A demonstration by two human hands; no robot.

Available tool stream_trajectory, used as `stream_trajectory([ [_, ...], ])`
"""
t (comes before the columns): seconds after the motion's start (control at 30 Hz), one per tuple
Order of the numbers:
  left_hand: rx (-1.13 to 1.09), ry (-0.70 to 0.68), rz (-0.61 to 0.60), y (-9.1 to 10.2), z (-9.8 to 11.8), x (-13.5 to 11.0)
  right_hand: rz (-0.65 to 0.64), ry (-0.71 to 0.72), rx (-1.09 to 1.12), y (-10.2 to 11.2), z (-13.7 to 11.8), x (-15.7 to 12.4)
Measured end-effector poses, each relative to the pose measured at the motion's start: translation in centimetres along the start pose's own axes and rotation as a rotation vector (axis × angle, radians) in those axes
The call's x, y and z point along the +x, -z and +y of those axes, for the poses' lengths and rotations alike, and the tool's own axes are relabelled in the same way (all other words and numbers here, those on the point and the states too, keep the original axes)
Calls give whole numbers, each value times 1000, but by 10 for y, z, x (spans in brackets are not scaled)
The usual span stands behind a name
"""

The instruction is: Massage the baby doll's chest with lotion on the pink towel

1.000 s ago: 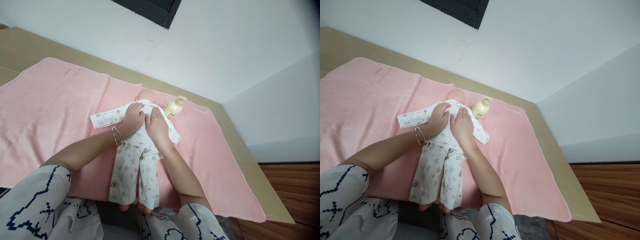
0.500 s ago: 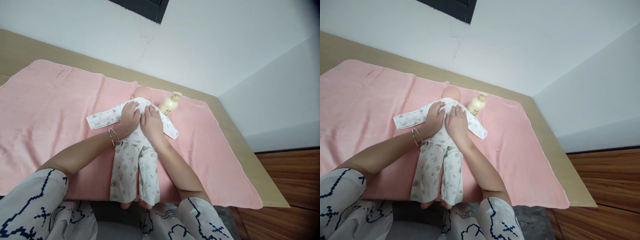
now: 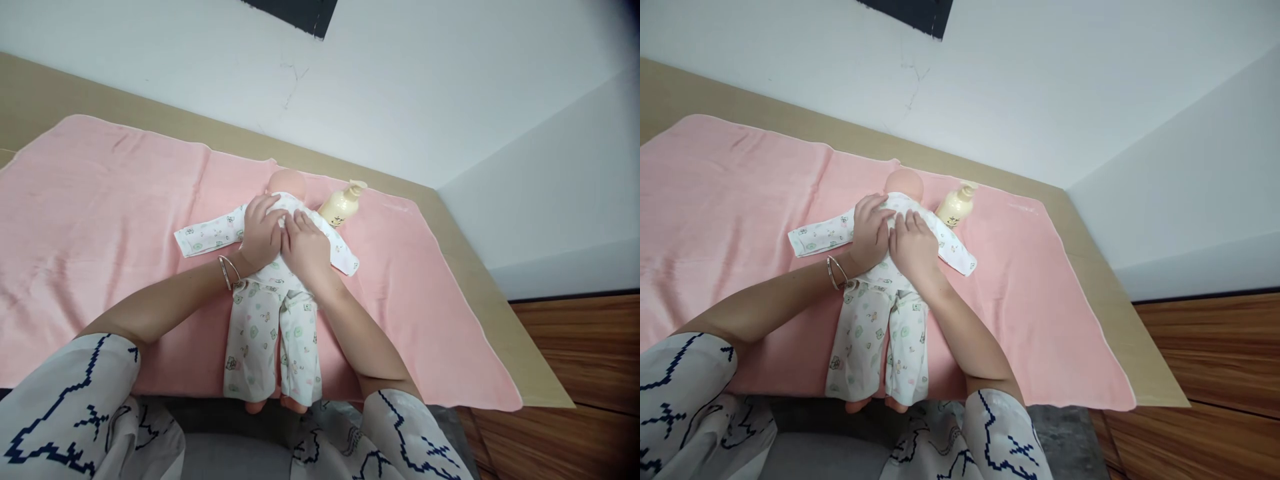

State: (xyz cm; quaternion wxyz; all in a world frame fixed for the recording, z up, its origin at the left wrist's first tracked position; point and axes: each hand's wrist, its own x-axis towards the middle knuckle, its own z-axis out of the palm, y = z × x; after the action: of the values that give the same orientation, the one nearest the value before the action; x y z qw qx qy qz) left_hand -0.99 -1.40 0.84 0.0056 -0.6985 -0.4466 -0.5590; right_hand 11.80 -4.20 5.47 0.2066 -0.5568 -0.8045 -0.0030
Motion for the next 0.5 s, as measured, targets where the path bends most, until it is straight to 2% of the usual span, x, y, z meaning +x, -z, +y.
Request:
stream_trajectory([
  [0.07, -9, -69, 20, 3, 1, 0, -33, 120, 23, 1, 1, 1],
  [0.13, 1, -14, 20, 3, 2, 1, -58, 147, 81, 1, 8, 7],
  [0.23, 48, 134, -45, 1, 3, 3, -57, -9, 148, 0, 19, 17],
  [0.33, 89, 219, -81, 0, 4, 5, -3, -181, 77, -1, 13, 13],
  [0.4, 101, 252, -73, 0, 4, 4, 28, -155, 5, -3, 4, 6],
  [0.5, 86, 265, -83, -1, 2, 3, 49, -32, -1, -5, -1, -1],
])
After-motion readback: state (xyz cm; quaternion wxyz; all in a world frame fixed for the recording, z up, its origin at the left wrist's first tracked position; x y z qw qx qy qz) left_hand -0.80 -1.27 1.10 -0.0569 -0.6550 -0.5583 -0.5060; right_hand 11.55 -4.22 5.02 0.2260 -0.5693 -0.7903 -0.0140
